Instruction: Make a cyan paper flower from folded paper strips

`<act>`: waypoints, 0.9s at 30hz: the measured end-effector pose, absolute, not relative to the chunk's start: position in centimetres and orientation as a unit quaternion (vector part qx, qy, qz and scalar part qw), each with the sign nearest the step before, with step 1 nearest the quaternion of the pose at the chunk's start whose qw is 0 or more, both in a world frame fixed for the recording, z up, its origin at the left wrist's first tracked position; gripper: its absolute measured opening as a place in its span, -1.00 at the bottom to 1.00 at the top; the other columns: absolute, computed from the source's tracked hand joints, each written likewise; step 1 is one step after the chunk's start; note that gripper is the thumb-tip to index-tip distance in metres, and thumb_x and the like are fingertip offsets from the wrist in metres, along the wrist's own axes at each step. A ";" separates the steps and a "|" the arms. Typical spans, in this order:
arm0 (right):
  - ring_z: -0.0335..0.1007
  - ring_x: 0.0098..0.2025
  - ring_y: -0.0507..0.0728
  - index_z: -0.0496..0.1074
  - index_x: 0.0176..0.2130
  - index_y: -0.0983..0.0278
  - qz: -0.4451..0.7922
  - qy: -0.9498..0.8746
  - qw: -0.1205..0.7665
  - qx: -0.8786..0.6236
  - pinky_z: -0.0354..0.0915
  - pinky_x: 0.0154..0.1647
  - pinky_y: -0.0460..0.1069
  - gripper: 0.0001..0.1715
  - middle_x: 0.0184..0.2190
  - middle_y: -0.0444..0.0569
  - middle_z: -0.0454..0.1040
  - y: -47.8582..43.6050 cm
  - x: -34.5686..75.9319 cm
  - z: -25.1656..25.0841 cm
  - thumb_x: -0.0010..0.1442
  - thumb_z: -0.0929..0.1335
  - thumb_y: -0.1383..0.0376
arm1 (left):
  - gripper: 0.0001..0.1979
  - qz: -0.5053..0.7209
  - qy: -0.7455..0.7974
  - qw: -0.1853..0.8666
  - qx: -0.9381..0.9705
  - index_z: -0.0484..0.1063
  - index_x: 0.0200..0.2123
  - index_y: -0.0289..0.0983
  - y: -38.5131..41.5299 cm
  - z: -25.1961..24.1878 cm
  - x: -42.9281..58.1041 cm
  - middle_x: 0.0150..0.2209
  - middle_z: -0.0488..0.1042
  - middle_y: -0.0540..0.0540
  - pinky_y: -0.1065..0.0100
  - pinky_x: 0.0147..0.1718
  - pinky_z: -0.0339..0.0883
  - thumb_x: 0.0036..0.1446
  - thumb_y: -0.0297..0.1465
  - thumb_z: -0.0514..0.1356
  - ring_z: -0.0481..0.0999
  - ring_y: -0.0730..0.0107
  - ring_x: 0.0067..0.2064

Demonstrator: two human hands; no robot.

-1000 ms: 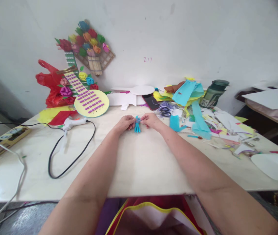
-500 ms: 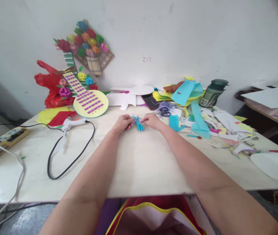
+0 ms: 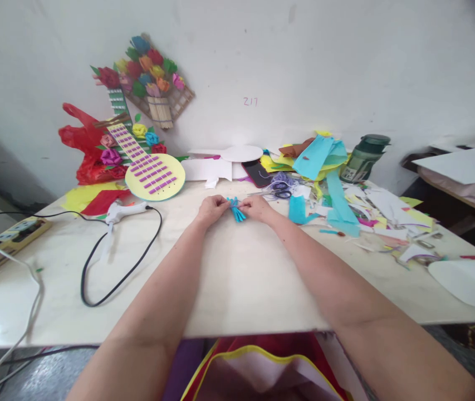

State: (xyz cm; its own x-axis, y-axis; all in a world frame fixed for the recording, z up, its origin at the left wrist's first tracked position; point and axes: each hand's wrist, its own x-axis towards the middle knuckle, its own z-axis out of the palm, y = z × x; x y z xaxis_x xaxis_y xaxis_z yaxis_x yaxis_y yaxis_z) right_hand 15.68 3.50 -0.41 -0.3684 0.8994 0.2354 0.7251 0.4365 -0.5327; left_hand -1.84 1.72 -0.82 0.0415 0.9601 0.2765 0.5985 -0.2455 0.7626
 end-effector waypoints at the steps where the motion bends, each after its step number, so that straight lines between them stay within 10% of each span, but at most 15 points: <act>1: 0.27 -0.46 0.02 0.54 -0.43 0.29 0.167 -0.809 0.244 -0.509 0.07 -0.47 -0.12 -0.80 -0.52 -0.09 0.48 3.4 15.6 -0.3 -0.03 0.32 0.31 | -0.80 0.384 0.578 0.220 0.685 0.40 -0.54 -0.30 1.9 -1.0 -1.9 -0.62 0.37 0.01 0.47 -0.54 0.10 -0.05 -0.28 0.14 0.27 0.49 -0.55; 15: -0.02 -0.71 -0.09 0.35 -0.64 0.33 0.409 -0.704 0.302 -0.496 -0.04 -0.69 -0.15 -0.88 -0.78 -0.23 0.17 3.2 17.3 0.7 -0.12 0.34 0.38 | -0.83 0.287 0.693 0.093 0.655 0.45 -0.47 -0.23 2.0 -0.6 -1.8 -0.40 0.50 -0.16 0.39 -0.42 0.16 -0.04 -0.31 0.11 0.41 0.26 -0.33; 27: 0.18 -0.57 -0.06 0.19 -0.65 0.31 0.640 -0.524 0.472 -0.305 0.02 -0.66 -0.16 -0.80 -0.53 -0.06 0.43 2.6 15.8 0.3 -0.17 0.32 0.28 | -0.80 0.314 0.675 0.147 0.652 0.30 -0.65 -0.24 1.5 -0.1 -1.3 -0.59 0.37 -0.05 0.41 -0.48 0.07 -0.09 -0.28 0.13 0.35 0.34 -0.43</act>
